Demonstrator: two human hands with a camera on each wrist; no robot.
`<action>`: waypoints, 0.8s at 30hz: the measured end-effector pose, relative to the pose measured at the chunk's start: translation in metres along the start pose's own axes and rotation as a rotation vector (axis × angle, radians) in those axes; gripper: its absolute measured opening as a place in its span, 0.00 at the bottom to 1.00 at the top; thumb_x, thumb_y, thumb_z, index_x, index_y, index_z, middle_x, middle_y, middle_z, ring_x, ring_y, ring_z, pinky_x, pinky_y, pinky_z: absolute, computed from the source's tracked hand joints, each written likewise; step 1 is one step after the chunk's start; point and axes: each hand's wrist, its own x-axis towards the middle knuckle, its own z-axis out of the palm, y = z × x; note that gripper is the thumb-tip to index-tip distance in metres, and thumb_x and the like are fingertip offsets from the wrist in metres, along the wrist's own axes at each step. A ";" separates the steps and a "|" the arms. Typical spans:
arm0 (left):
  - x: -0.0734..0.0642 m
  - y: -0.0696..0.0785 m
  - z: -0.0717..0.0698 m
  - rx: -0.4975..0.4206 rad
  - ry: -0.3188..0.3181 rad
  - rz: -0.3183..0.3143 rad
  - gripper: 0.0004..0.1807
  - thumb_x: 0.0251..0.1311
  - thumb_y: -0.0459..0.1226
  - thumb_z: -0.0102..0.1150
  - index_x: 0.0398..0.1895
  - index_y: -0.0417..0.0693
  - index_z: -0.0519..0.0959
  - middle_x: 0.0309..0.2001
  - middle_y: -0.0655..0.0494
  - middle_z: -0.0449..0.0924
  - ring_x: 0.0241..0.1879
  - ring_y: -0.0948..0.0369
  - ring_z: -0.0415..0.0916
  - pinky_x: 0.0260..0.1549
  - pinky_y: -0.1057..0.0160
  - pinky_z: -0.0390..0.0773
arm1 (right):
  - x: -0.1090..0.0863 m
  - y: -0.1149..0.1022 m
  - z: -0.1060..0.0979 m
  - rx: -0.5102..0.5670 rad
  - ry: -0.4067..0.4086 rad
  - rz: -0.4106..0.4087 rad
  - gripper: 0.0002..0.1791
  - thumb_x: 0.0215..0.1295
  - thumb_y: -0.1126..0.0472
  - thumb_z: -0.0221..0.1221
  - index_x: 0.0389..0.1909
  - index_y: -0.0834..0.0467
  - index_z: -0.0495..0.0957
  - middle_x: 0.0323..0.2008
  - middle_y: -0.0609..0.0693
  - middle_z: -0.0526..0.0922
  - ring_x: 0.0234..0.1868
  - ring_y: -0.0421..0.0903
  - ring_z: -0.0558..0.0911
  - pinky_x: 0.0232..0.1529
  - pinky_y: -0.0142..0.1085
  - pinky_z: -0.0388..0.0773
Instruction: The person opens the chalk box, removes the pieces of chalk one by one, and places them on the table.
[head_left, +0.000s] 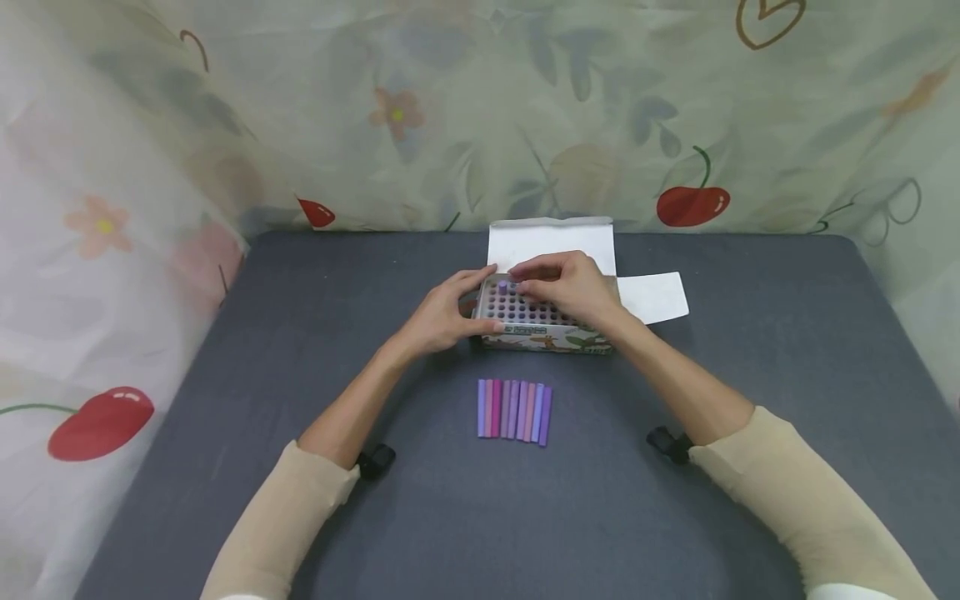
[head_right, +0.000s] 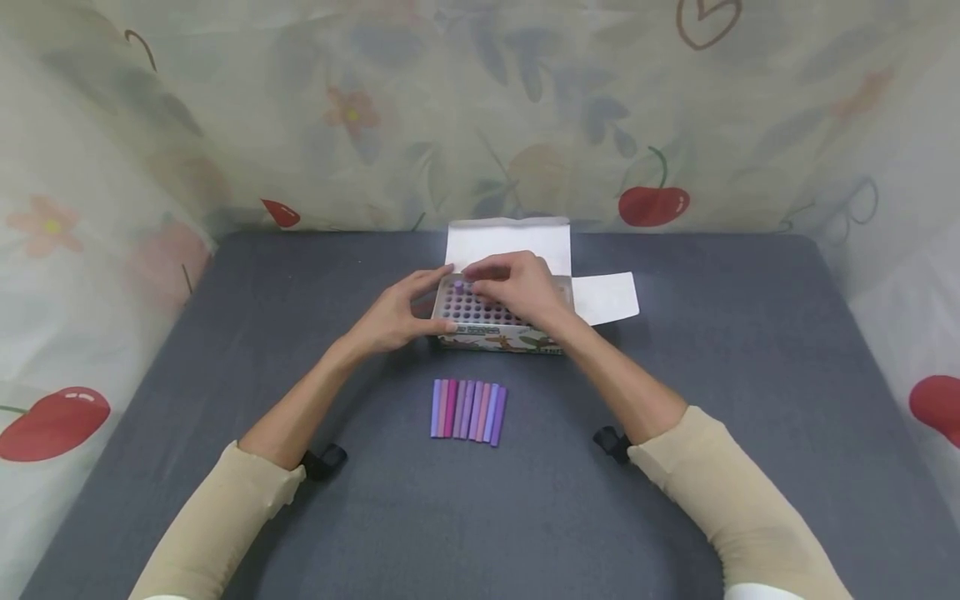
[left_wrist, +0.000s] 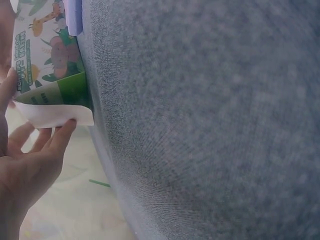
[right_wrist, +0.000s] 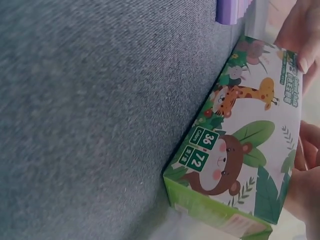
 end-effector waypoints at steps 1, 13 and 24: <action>0.000 0.000 0.000 -0.001 -0.001 0.002 0.48 0.56 0.39 0.73 0.78 0.55 0.58 0.69 0.49 0.62 0.65 0.56 0.66 0.64 0.57 0.68 | 0.001 0.000 0.001 -0.012 -0.001 -0.005 0.15 0.65 0.62 0.67 0.51 0.61 0.85 0.45 0.56 0.87 0.43 0.51 0.87 0.41 0.34 0.83; 0.000 -0.001 0.000 0.002 -0.009 0.002 0.48 0.56 0.40 0.73 0.78 0.55 0.57 0.69 0.49 0.62 0.65 0.57 0.66 0.65 0.57 0.68 | 0.005 0.003 0.009 -0.176 0.007 0.014 0.15 0.66 0.58 0.65 0.51 0.56 0.86 0.45 0.51 0.88 0.43 0.44 0.86 0.43 0.36 0.79; -0.001 0.001 -0.001 0.016 -0.004 0.000 0.48 0.57 0.40 0.73 0.78 0.56 0.57 0.70 0.50 0.62 0.65 0.57 0.66 0.64 0.57 0.68 | 0.008 0.001 0.014 -0.303 0.001 0.036 0.14 0.66 0.55 0.65 0.51 0.53 0.87 0.44 0.51 0.88 0.40 0.45 0.84 0.40 0.39 0.77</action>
